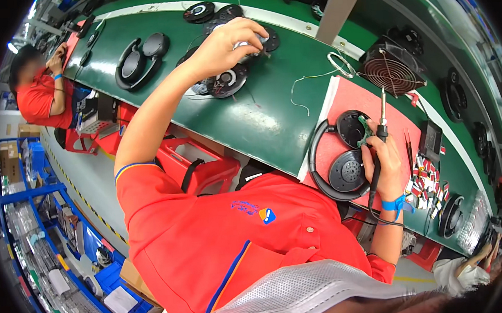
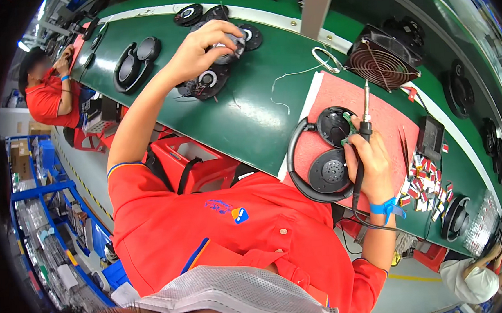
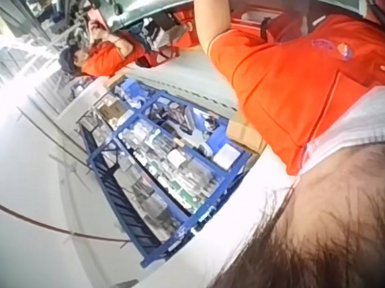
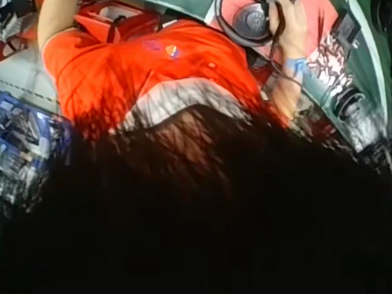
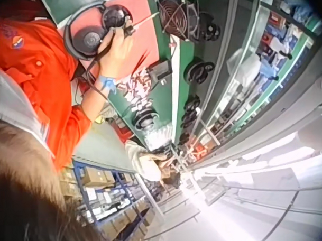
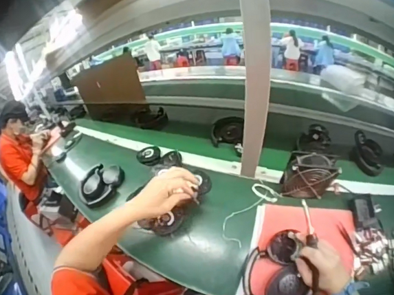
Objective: Soldering internal components of headphones on an electronics assembly line.
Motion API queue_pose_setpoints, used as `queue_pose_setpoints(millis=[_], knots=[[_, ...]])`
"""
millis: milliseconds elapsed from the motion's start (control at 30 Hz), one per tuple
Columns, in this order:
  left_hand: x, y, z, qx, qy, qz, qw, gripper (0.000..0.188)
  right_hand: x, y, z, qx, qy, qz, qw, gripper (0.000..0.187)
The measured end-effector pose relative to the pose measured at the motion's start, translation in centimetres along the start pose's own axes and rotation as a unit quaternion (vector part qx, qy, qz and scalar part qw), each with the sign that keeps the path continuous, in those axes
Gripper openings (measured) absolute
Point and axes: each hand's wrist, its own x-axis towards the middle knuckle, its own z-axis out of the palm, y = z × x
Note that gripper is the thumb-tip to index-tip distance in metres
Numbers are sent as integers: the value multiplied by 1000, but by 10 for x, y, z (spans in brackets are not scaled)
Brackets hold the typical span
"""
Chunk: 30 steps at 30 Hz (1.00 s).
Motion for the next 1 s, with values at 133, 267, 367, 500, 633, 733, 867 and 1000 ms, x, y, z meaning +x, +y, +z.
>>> queue_pose_setpoints(millis=[133,267,367,500,633,733,867,1000], knots=[[28,53,28,-302,-54,-215,927,3,-1,-3,-6,2,33,5,999,29],[38,112,78,-297,-138,-203,923,7,0,-9,-10,98,78,62,990,28],[46,144,101,-311,-189,-236,901,5,1,-13,-10,204,108,111,967,28],[48,158,126,-242,-159,-194,937,7,-3,-8,-4,311,163,122,928,33],[47,166,137,-193,-106,-134,966,11,-5,-4,-3,289,176,124,933,32],[48,170,139,-228,-95,-126,961,15,-9,1,-4,255,183,117,942,31],[59,170,139,-352,-101,-157,917,13,-8,-3,-9,200,206,94,953,33],[65,163,150,-458,-127,-179,861,12,-9,-1,-11,250,226,89,937,34]])
